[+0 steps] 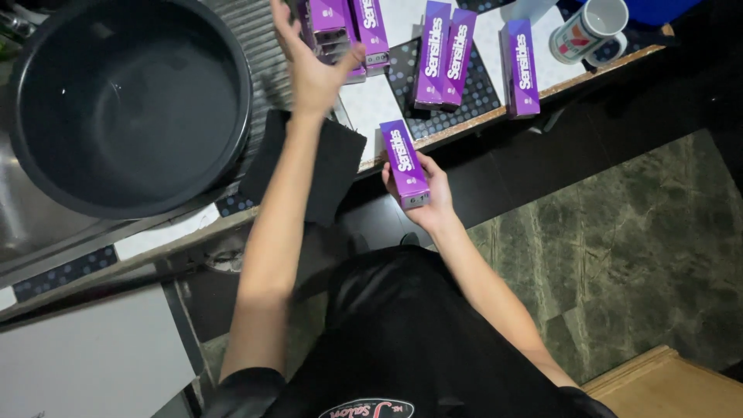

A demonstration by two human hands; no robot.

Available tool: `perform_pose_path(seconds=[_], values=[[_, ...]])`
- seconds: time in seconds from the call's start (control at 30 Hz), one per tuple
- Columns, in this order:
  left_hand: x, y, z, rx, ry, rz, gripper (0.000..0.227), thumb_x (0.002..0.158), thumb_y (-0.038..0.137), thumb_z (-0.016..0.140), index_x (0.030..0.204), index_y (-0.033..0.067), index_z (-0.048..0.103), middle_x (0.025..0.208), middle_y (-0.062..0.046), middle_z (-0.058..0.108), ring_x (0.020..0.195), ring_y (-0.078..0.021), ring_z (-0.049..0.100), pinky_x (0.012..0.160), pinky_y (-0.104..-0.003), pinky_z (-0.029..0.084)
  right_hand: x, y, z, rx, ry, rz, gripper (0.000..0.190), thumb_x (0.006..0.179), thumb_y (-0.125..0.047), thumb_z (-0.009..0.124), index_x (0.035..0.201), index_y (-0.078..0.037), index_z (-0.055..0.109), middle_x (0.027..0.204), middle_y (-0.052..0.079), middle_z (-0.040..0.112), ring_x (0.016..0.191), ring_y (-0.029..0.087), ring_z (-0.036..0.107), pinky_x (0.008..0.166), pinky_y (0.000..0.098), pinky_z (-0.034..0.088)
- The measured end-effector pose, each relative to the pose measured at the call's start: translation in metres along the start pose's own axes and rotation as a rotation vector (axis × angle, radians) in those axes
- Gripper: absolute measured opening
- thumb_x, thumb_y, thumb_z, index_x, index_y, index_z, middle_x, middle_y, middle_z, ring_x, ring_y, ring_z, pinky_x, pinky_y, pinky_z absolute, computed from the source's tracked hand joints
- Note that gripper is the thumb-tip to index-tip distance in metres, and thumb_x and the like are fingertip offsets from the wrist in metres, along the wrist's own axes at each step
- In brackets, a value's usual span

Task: The person is cleaning and organizing hair color boxes by picking them up, opening them to check the contents, and arranging them on a counter.

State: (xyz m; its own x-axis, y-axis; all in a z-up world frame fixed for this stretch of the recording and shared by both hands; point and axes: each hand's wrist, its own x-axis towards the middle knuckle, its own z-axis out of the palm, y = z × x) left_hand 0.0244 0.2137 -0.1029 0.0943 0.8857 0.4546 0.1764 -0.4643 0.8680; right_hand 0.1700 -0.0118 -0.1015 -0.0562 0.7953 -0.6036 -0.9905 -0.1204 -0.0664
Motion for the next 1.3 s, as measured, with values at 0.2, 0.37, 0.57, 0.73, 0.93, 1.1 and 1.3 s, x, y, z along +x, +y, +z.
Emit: perform_pose_path(seconds=[0.2, 0.37, 0.57, 0.73, 0.93, 1.1, 1.3], values=[[-0.015, -0.023, 0.05, 0.181, 0.371, 0.153, 0.124, 0.084, 0.051, 0.099, 0.165, 0.0208, 0.01, 0.17, -0.013, 0.027, 0.161, -0.0338, 0.034, 0.136, -0.049, 0.035, 0.008, -0.001, -0.012, 0.033, -0.044, 0.026, 0.045, 0.094, -0.019, 0.064, 0.132, 0.003, 0.053, 0.112, 0.024, 0.065, 0.093, 0.034, 0.068, 0.087, 0.0478, 0.061], [-0.004, -0.035, 0.063, 0.094, 0.367, 0.134, 0.12, 0.089, 0.04, 0.098, 0.166, 0.023, 0.008, 0.173, -0.009, 0.02, 0.165, -0.0311, 0.026, 0.14, -0.052, 0.025, -0.002, 0.0, -0.003, -0.008, -0.001, 0.026, 0.046, 0.095, -0.024, 0.064, 0.131, 0.003, 0.055, 0.111, 0.021, 0.065, 0.092, 0.031, 0.068, 0.087, 0.0441, 0.06], [-0.001, -0.032, 0.069, 0.028, 0.375, 0.102, 0.104, 0.094, 0.017, 0.089, 0.165, 0.0311, 0.013, 0.171, -0.006, 0.03, 0.153, -0.034, 0.046, 0.13, -0.048, 0.043, -0.001, -0.001, -0.001, -0.055, 0.029, 0.017, 0.048, 0.095, -0.025, 0.062, 0.131, 0.005, 0.053, 0.107, 0.023, 0.064, 0.09, 0.031, 0.068, 0.086, 0.045, 0.061], [-0.003, -0.058, 0.068, 0.058, 0.393, 0.094, 0.071, 0.1, 0.022, 0.074, 0.152, 0.024, 0.027, 0.134, -0.014, 0.066, 0.107, -0.0303, 0.078, 0.092, -0.04, 0.07, 0.005, -0.002, 0.0, -0.096, 0.03, 0.021, 0.049, 0.094, -0.025, 0.063, 0.131, 0.005, 0.054, 0.106, 0.022, 0.065, 0.09, 0.031, 0.069, 0.087, 0.0452, 0.06], [-0.014, -0.075, 0.056, 0.262, 0.337, -0.143, 0.072, 0.095, 0.048, 0.071, 0.147, 0.0145, 0.035, 0.127, -0.014, 0.066, 0.107, -0.0373, 0.065, 0.091, -0.05, 0.052, 0.015, 0.0, 0.007, -0.13, -0.043, 0.057, 0.052, 0.095, -0.027, 0.061, 0.134, 0.006, 0.052, 0.107, 0.023, 0.067, 0.09, 0.033, 0.07, 0.09, 0.0469, 0.06], [-0.031, -0.073, 0.051, 0.271, 0.372, -0.161, 0.081, 0.09, 0.047, 0.077, 0.15, 0.0131, 0.034, 0.135, -0.015, 0.064, 0.116, -0.0414, 0.065, 0.101, -0.049, 0.048, 0.027, 0.004, 0.015, -0.195, -0.212, 0.001, 0.054, 0.099, -0.028, 0.055, 0.142, 0.005, 0.05, 0.127, 0.023, 0.065, 0.112, 0.04, 0.066, 0.09, 0.0485, 0.059], [-0.059, -0.045, 0.044, 0.236, 0.5, -0.049, 0.067, 0.079, 0.032, 0.088, 0.127, 0.0057, 0.05, 0.112, -0.019, 0.074, 0.1, -0.0386, 0.076, 0.084, -0.044, 0.061, 0.065, 0.008, 0.01, -0.467, -0.082, -0.304, 0.043, 0.096, -0.03, 0.058, 0.127, 0.0, 0.062, 0.095, 0.012, 0.075, 0.074, 0.021, 0.071, 0.065, 0.0313, 0.058]])
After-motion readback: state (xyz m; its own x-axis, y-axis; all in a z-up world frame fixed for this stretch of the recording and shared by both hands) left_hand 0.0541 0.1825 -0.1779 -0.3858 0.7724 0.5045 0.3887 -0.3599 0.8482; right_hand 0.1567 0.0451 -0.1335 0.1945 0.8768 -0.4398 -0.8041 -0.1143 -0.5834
